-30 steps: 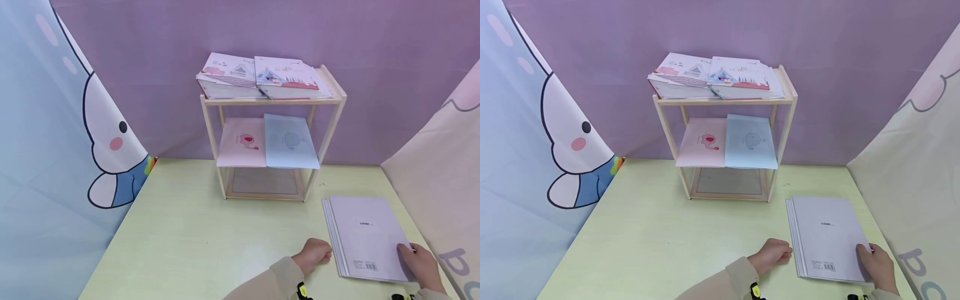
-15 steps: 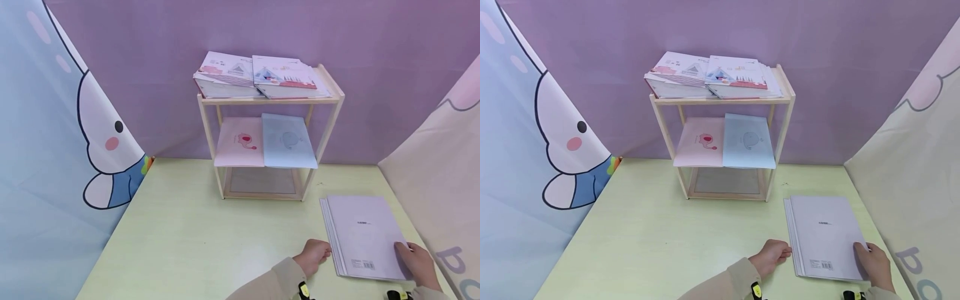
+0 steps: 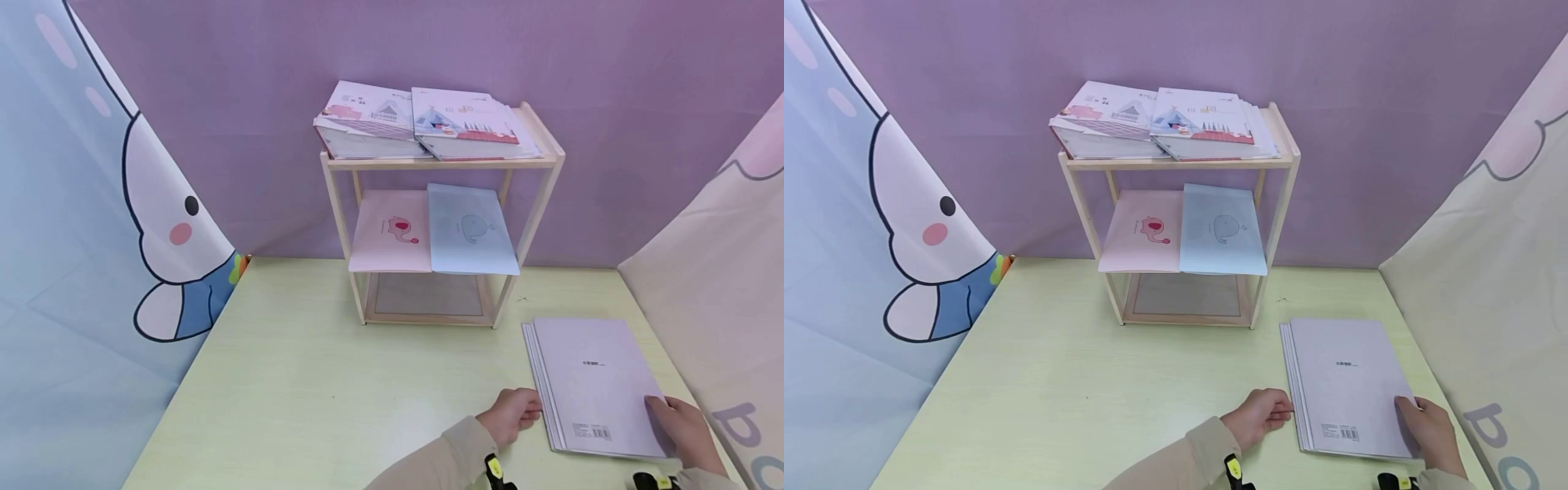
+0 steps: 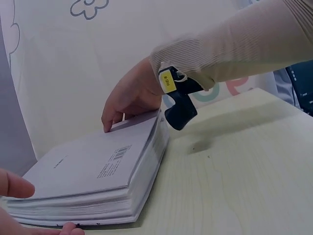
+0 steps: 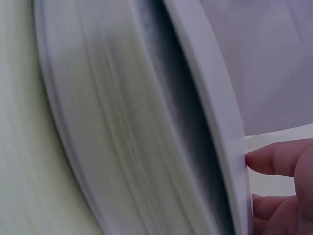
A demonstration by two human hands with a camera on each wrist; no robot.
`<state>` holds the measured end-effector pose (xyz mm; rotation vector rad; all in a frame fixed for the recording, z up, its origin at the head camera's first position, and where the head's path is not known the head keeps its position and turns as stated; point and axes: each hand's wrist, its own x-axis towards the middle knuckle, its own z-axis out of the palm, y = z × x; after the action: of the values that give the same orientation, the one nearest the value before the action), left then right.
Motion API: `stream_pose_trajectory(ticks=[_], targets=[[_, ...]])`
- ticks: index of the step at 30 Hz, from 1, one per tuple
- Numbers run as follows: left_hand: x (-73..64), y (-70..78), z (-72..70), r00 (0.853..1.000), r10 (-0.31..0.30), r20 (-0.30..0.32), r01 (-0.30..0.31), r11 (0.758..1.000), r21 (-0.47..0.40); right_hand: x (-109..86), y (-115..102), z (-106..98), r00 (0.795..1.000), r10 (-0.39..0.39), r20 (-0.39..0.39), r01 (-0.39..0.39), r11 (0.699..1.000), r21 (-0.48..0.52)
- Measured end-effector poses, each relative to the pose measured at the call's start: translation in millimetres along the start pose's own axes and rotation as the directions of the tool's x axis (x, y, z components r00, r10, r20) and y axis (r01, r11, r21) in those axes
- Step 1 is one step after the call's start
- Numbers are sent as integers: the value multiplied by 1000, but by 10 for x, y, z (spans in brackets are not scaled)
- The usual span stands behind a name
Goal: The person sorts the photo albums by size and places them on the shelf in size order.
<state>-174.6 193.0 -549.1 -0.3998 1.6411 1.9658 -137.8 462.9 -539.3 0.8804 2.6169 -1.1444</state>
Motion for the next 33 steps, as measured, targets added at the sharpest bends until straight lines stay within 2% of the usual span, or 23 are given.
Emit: stream_pose_trajectory(ticks=[4,10,14,18,21,25,28,33], targets=[[-9,24,7,1000,-16,6,16,1000,-7,-14,-6,-2,1000,19,-7,-19,1000,11],[26,23,34,1000,-13,24,13,999,31,-58,-16,3,1000,10,21,-10,999,39],[3,9,35,998,11,64,-18,993,119,-96,-10,-1,1000,3,31,-5,999,48],[-40,-33,19,991,75,112,-97,973,208,-118,9,-6,997,-32,63,27,997,67],[-57,-48,12,989,101,103,-124,960,252,-135,19,5,996,-67,66,64,997,52],[-72,-54,-6,992,102,74,-120,943,311,-188,-4,35,996,-81,25,81,997,-9],[-71,-65,-39,992,100,79,-119,949,293,-241,-45,68,997,-71,-7,70,997,-33],[-61,-80,-84,991,104,83,-121,962,243,-327,-109,134,993,-102,-52,100,994,-42]])
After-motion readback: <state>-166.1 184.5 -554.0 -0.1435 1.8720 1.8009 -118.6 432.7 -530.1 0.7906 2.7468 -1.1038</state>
